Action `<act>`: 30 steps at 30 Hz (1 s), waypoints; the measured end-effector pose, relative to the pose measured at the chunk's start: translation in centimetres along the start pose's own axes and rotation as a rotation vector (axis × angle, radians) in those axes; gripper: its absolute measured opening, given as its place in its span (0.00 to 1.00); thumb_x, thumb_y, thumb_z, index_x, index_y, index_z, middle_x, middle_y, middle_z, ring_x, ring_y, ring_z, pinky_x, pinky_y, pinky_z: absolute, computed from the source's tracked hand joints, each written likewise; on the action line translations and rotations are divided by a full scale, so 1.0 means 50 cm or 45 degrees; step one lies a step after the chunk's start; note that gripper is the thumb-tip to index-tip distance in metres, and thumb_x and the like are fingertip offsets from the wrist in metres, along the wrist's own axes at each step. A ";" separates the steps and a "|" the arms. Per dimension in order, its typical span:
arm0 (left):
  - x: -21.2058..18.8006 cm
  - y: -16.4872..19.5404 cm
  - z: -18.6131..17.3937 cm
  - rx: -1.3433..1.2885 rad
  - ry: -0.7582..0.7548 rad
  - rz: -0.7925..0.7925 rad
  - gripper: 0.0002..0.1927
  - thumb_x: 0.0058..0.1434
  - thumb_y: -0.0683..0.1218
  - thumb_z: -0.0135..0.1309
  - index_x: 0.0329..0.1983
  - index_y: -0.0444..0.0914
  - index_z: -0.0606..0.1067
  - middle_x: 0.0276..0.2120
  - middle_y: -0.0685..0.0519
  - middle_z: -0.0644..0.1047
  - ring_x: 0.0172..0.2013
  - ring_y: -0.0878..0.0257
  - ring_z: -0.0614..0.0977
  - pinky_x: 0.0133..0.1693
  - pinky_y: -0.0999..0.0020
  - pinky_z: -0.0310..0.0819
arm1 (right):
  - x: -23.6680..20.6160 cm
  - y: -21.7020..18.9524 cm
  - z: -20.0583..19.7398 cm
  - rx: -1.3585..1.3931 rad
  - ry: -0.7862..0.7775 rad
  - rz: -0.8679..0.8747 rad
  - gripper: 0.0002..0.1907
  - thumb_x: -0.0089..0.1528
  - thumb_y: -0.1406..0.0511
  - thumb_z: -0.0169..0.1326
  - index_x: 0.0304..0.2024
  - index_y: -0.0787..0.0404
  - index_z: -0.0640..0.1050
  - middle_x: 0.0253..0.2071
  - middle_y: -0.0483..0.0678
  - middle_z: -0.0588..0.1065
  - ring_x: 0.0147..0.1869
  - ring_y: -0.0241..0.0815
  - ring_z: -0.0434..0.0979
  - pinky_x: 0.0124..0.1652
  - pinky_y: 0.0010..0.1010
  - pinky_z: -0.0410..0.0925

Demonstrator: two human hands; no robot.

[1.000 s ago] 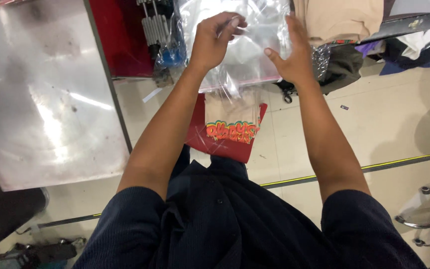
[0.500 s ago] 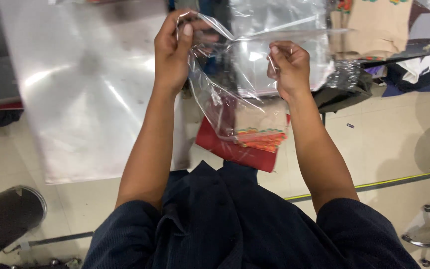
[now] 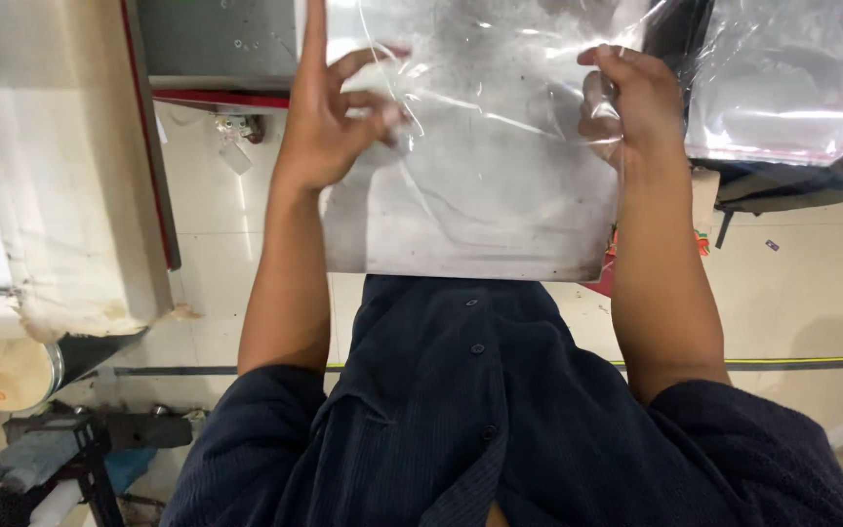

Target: The person folds beige t-shirts with colorful graphics and places each one into a clear plastic bag on a metal workbench. They smooth the shirts inside the bags and set the packaged items aside, repeating the process for multiple shirts.

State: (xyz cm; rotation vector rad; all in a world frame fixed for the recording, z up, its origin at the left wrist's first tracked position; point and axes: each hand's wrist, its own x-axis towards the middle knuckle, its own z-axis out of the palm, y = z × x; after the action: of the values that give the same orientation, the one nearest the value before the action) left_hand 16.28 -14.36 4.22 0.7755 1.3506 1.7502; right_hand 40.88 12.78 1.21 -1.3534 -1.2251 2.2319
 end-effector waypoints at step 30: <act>-0.005 -0.248 0.536 1.465 -0.855 0.462 0.17 0.54 0.47 0.66 0.46 0.38 0.79 0.48 0.50 0.77 0.50 0.51 0.76 0.49 0.53 0.69 | -0.168 0.337 -0.297 -0.858 0.822 -0.870 0.04 0.67 0.72 0.58 0.45 0.65 0.78 0.45 0.52 0.78 0.48 0.48 0.80 0.47 0.35 0.73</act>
State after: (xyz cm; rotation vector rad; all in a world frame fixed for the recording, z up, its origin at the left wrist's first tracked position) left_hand 41.37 0.31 -1.10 2.0928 1.6978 0.6170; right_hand 60.86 5.35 -9.79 -1.3795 -1.8470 0.8476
